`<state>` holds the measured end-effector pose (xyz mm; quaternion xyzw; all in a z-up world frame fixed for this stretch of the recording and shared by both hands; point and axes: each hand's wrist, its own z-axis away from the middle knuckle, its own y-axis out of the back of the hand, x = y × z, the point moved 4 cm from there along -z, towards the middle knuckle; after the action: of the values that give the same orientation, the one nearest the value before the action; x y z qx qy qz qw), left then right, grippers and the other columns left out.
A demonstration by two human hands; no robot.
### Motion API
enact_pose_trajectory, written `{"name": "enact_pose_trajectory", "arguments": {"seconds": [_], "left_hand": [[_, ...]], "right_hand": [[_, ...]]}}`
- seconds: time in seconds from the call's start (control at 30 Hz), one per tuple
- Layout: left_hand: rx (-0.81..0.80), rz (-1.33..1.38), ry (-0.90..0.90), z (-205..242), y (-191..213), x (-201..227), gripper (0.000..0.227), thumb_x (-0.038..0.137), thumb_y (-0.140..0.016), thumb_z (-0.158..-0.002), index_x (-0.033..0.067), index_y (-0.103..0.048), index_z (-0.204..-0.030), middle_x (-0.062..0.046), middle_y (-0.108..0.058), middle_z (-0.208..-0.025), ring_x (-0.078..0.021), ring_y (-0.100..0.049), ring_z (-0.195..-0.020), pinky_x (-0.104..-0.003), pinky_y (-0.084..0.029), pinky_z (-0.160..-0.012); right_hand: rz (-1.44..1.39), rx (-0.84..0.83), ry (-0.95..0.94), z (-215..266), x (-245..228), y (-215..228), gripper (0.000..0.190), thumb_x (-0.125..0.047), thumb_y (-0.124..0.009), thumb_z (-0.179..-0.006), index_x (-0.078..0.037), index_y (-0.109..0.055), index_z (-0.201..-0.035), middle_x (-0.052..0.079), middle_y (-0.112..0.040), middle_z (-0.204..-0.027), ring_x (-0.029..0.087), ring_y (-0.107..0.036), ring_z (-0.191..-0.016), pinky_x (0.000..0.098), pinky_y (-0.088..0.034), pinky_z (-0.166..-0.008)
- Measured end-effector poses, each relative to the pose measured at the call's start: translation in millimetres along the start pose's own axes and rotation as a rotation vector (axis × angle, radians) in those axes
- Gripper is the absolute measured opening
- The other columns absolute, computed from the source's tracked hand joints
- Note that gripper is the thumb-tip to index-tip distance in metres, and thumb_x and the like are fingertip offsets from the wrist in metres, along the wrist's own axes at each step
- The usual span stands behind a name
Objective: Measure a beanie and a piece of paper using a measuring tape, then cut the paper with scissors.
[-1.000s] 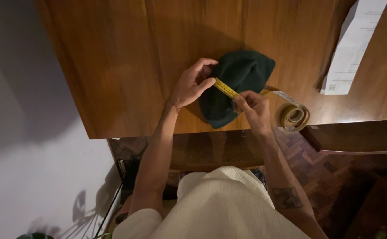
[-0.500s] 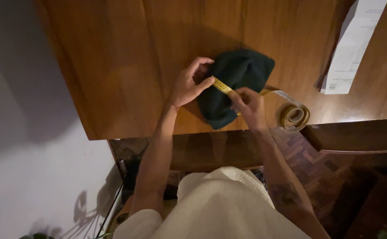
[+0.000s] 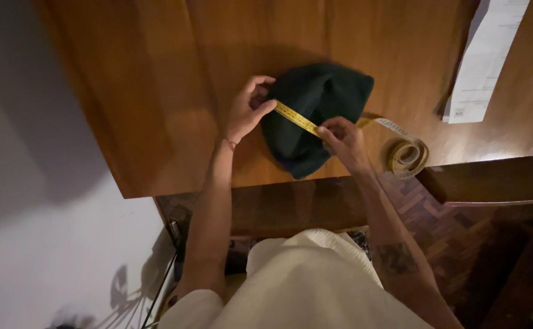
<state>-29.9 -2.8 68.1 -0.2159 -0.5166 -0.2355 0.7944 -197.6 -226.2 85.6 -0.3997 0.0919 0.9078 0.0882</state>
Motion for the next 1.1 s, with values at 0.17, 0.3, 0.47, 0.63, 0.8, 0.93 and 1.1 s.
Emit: {"name": "enact_pose_trajectory", "arguments": {"seconds": [0.17, 0.3, 0.47, 0.63, 0.8, 0.93, 1.1], "left_hand": [[-0.001, -0.036, 0.011, 4, 5, 9, 0.045, 0.013, -0.075, -0.096, 0.0123, -0.058, -0.137, 0.000, -0.066, -0.101, -0.0108, -0.063, -0.090, -0.025, -0.053, -0.080], [0.017, -0.068, 0.012, 1, 11, -2, 0.045, 0.013, -0.076, -0.096, 0.0122, -0.058, -0.137, -0.001, -0.067, -0.101, -0.0111, -0.063, -0.090, -0.026, -0.054, -0.080], [0.039, -0.137, -0.006, 2, 16, -8, 0.043, 0.013, -0.075, -0.096, 0.0114, -0.059, -0.136, 0.000, -0.069, -0.101, -0.0104, -0.065, -0.089, -0.026, -0.054, -0.079], [0.036, -0.144, 0.003, 1, 20, -5, 0.041, 0.014, -0.074, -0.097, 0.0112, -0.058, -0.134, 0.000, -0.070, -0.101, -0.0099, -0.065, -0.088, -0.025, -0.054, -0.078], [0.049, -0.170, 0.023, 1, 20, -7, 0.040, 0.012, -0.074, -0.097, 0.0107, -0.059, -0.134, -0.001, -0.071, -0.101, -0.0098, -0.066, -0.090, -0.025, -0.055, -0.078], [0.049, -0.159, 0.016, 0, 21, -7, 0.041, 0.011, -0.073, -0.097, 0.0104, -0.058, -0.135, -0.001, -0.071, -0.101, -0.0101, -0.066, -0.090, -0.025, -0.054, -0.078], [0.073, -0.216, 0.002, 0, 23, -13, 0.041, 0.012, -0.073, -0.096, 0.0109, -0.058, -0.134, -0.002, -0.069, -0.102, -0.0110, -0.066, -0.090, -0.025, -0.056, -0.076]], "right_hand": [[0.358, 0.081, 0.224, 1, -9, -1, 0.027, -0.028, -0.081, -0.094, -0.004, -0.073, -0.103, 0.005, -0.073, -0.082, 0.010, -0.066, -0.070, 0.0262, -0.054, -0.061], [0.528, 0.149, 0.271, 3, -35, -19, 0.030, -0.032, -0.084, -0.091, -0.005, -0.073, -0.099, 0.010, -0.073, -0.079, 0.017, -0.069, -0.067, 0.0316, -0.054, -0.061], [0.672, 0.192, 0.390, 8, -50, -28, 0.032, -0.027, -0.084, -0.093, -0.007, -0.066, -0.110, 0.009, -0.070, -0.088, 0.023, -0.070, -0.075, 0.0348, -0.055, -0.065], [0.831, 0.244, 0.801, 23, -64, -41, 0.045, -0.012, -0.078, -0.089, -0.011, -0.059, -0.130, 0.014, -0.061, -0.121, 0.033, -0.063, -0.105, 0.0444, -0.054, -0.089], [1.013, 0.148, 1.020, 35, -77, -56, 0.061, -0.001, -0.072, -0.088, -0.016, -0.060, -0.146, 0.011, -0.056, -0.138, 0.030, -0.055, -0.124, 0.0468, -0.043, -0.104], [1.102, 0.140, 0.997, 28, -73, -61, 0.063, -0.003, -0.073, -0.085, -0.017, -0.061, -0.146, 0.008, -0.055, -0.144, 0.027, -0.054, -0.129, 0.0476, -0.040, -0.106], [1.025, 0.132, 1.021, 23, -77, -65, 0.053, -0.012, -0.077, -0.091, -0.015, -0.061, -0.142, 0.009, -0.054, -0.145, 0.030, -0.052, -0.129, 0.0497, -0.040, -0.105]]}}
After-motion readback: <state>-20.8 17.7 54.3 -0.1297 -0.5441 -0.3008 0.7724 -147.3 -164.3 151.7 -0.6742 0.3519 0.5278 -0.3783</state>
